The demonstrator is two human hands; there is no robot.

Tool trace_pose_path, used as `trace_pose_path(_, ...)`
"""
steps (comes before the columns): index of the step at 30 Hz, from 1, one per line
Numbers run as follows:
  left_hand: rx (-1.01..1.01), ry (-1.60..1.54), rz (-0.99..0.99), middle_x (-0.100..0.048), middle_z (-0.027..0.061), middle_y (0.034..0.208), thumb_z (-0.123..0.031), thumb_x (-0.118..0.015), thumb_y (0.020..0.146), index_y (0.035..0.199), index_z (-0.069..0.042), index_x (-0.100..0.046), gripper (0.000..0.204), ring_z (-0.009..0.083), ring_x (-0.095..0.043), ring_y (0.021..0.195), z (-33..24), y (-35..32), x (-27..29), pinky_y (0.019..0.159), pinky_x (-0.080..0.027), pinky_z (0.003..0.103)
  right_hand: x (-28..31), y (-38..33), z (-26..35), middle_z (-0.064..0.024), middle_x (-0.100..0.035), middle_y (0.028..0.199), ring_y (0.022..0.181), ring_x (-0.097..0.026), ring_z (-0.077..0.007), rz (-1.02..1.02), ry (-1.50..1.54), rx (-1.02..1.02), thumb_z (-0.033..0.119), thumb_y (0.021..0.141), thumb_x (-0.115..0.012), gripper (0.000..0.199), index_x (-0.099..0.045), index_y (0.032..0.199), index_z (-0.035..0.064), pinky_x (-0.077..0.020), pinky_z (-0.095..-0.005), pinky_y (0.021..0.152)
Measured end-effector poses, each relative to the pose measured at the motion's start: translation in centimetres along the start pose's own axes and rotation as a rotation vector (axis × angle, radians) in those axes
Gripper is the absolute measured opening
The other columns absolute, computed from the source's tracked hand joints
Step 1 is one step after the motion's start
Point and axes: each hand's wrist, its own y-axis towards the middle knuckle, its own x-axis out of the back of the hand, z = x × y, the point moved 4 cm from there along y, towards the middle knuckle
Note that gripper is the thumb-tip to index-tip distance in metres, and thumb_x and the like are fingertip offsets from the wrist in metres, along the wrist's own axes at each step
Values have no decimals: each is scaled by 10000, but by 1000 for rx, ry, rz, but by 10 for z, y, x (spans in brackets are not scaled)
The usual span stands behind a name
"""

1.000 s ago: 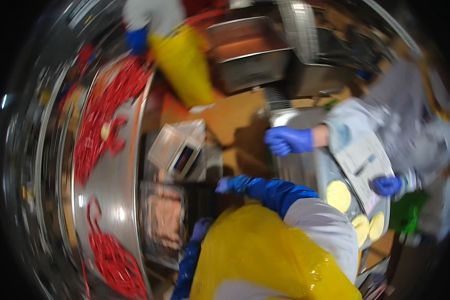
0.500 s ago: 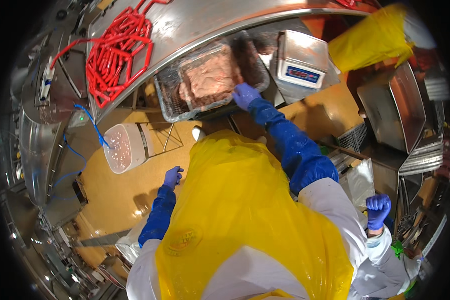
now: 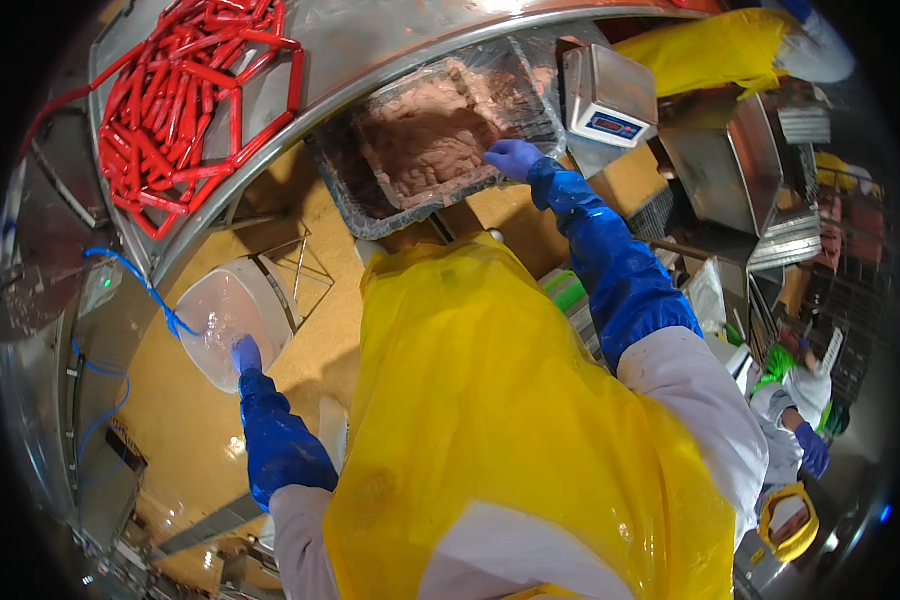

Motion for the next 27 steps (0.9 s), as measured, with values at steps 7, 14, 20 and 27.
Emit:
trace_pose_path(7, -150, -124, 96, -655, 179, 1112, -277, -498, 968, 1137, -58, -654, 318, 266, -661, 961, -44, 36, -4, 922, -470, 413, 35, -18, -3, -143, -711, 1057, 1004, -677, -295, -270, 81, -68, 360, 886, -647, 340, -702, 1087, 92, -517, -366, 903)
trace_pose_path(14, 408, -1379, 48, -618, 242, 1212, -379, -459, 1007, 1207, 58, -587, 497, 337, -599, 1114, -58, -3, 75, 992, -429, 421, 130, 82, -130, -196, -685, 1108, 1053, -648, -370, -579, -119, -347, 230, 829, -593, 329, -703, 1103, 84, -509, -429, 945)
trace_pose_path(20, 465, -899, -90, -566, 305, 1273, -449, -510, 983, 1251, 87, -561, 602, 417, -527, 1204, -114, -51, 195, 1039, -398, 447, 141, 180, -166, -208, -657, 1168, 1134, -599, -393, -479, -59, -399, 348, 804, -685, 451, -671, 1174, 93, -475, -438, 995)
trace_pose_path(27, 487, -1176, -13, -646, 221, 1181, -386, -530, 995, 1241, 64, -583, 516, 321, -610, 1104, -150, -75, 232, 962, -464, 392, 124, 193, -162, -185, -697, 909, 860, -672, -361, -692, 222, -131, 328, 818, -678, 219, -724, 839, 115, -534, -403, 823)
